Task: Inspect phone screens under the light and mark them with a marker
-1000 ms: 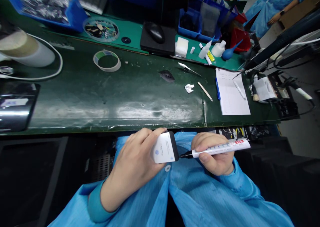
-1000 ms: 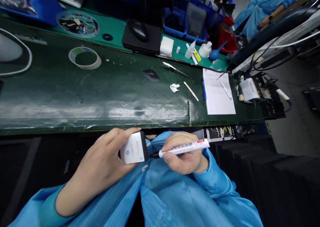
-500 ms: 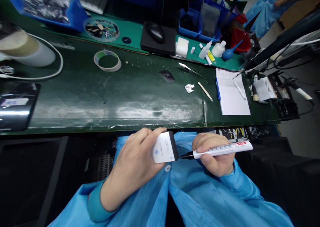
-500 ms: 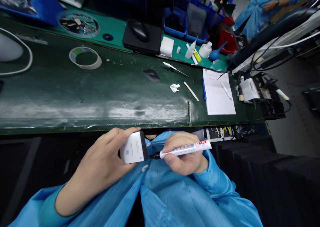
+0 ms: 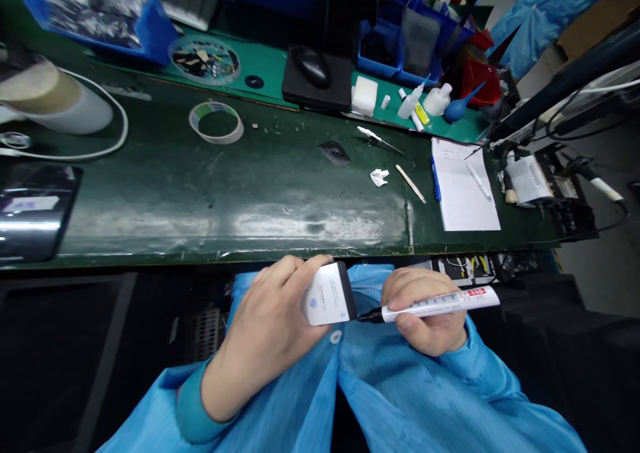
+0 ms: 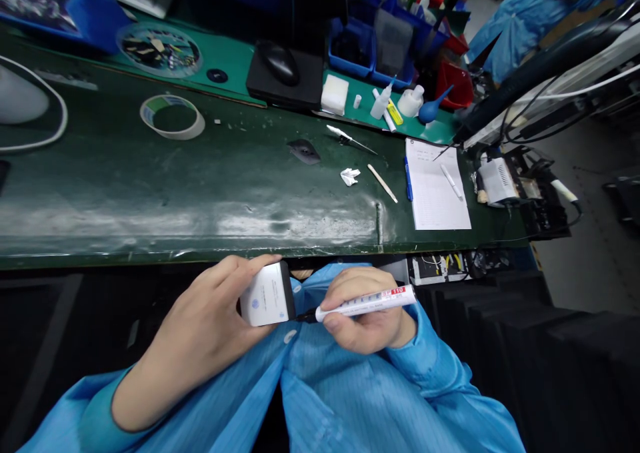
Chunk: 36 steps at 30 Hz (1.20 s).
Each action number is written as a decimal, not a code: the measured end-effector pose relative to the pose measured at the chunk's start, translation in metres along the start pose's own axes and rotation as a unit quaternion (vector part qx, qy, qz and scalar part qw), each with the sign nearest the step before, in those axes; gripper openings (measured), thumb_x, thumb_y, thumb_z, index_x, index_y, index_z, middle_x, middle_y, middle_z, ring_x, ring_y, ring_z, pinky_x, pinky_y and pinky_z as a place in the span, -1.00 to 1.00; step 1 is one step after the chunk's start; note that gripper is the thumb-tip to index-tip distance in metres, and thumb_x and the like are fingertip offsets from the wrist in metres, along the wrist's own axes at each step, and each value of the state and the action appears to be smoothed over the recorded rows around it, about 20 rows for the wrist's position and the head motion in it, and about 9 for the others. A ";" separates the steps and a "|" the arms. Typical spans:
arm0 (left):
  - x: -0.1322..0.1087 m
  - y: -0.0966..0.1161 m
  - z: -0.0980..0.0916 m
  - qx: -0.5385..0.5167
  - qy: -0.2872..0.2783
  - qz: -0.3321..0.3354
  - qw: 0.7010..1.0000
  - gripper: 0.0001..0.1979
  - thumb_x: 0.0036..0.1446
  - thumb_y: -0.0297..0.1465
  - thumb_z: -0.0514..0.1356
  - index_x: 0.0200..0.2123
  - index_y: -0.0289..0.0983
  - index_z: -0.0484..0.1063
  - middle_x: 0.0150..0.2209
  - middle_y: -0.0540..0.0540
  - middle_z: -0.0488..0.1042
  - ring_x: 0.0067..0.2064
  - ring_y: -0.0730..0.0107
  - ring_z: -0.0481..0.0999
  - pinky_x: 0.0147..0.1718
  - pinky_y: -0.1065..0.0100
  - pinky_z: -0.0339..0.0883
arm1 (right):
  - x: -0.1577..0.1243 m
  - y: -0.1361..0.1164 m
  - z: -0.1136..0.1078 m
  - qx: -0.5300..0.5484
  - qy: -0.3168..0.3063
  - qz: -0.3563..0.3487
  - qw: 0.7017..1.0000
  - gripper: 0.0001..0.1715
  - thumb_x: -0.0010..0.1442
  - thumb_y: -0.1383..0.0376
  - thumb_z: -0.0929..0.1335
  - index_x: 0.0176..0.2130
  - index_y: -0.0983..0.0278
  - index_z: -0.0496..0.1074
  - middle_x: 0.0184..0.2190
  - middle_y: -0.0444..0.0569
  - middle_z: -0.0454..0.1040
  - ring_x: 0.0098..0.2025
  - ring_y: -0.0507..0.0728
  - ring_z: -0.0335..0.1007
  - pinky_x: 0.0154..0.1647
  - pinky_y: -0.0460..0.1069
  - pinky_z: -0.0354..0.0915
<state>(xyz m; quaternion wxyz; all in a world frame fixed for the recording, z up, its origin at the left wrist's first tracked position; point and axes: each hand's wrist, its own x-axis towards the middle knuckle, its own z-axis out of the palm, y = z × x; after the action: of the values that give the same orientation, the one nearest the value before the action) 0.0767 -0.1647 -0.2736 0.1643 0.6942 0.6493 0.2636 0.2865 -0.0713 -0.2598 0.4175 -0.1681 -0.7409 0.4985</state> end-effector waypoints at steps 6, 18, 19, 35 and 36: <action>-0.001 -0.003 0.005 0.089 0.076 0.070 0.991 -0.50 0.11 -0.42 0.20 0.15 -0.27 0.32 -0.32 -0.07 0.45 -0.34 0.17 0.46 -0.37 0.21 0.31 | -0.003 0.003 0.000 0.060 0.061 0.017 0.996 -0.88 0.29 0.24 0.41 -0.19 0.19 0.58 -0.49 -0.09 0.52 -0.51 0.08 0.46 -0.51 -0.01 0.42; -0.001 -0.005 0.013 0.086 0.117 0.084 0.986 -0.47 0.07 -0.48 0.21 0.16 -0.28 0.33 -0.31 -0.09 0.47 -0.33 0.16 0.49 -0.36 0.20 0.35 | 0.000 0.008 0.003 0.067 0.195 0.051 0.977 -0.85 0.30 0.17 0.43 -0.24 0.21 0.52 -0.52 -0.18 0.43 -0.57 0.02 0.42 -0.53 -0.06 0.35; -0.002 -0.005 0.014 0.068 0.112 0.070 0.989 -0.45 0.07 -0.45 0.25 0.17 -0.26 0.33 -0.30 -0.09 0.49 -0.31 0.15 0.51 -0.33 0.19 0.39 | 0.000 0.008 0.003 0.064 0.200 0.052 0.976 -0.84 0.30 0.17 0.43 -0.24 0.21 0.51 -0.52 -0.18 0.44 -0.57 0.02 0.42 -0.54 -0.06 0.35; 0.036 -0.012 -0.026 -0.366 -0.014 -0.096 0.926 -0.38 0.18 -0.21 0.21 0.30 -0.19 0.33 0.11 -0.25 0.56 0.05 0.04 0.60 0.08 -0.04 0.47 | 0.007 0.019 0.000 0.025 0.256 0.059 0.964 -0.79 0.32 0.11 0.43 -0.19 0.20 0.52 -0.55 -0.18 0.49 -0.56 0.04 0.48 -0.53 -0.07 0.44; 0.047 -0.011 -0.039 -0.404 -0.013 -0.073 0.912 -0.39 0.20 -0.23 0.18 0.31 -0.18 0.32 0.06 -0.23 0.59 -0.03 0.09 0.63 0.03 0.00 0.51 | 0.009 0.019 -0.001 0.018 0.257 0.052 0.965 -0.78 0.31 0.10 0.43 -0.20 0.20 0.53 -0.56 -0.17 0.50 -0.57 0.05 0.49 -0.53 -0.07 0.44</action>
<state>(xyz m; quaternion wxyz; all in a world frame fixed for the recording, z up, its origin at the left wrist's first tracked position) 0.0456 -0.1215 -0.2414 0.4578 0.5223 0.5340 0.4822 0.2790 -0.0560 -0.2722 0.5702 -0.3217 -0.5897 0.4728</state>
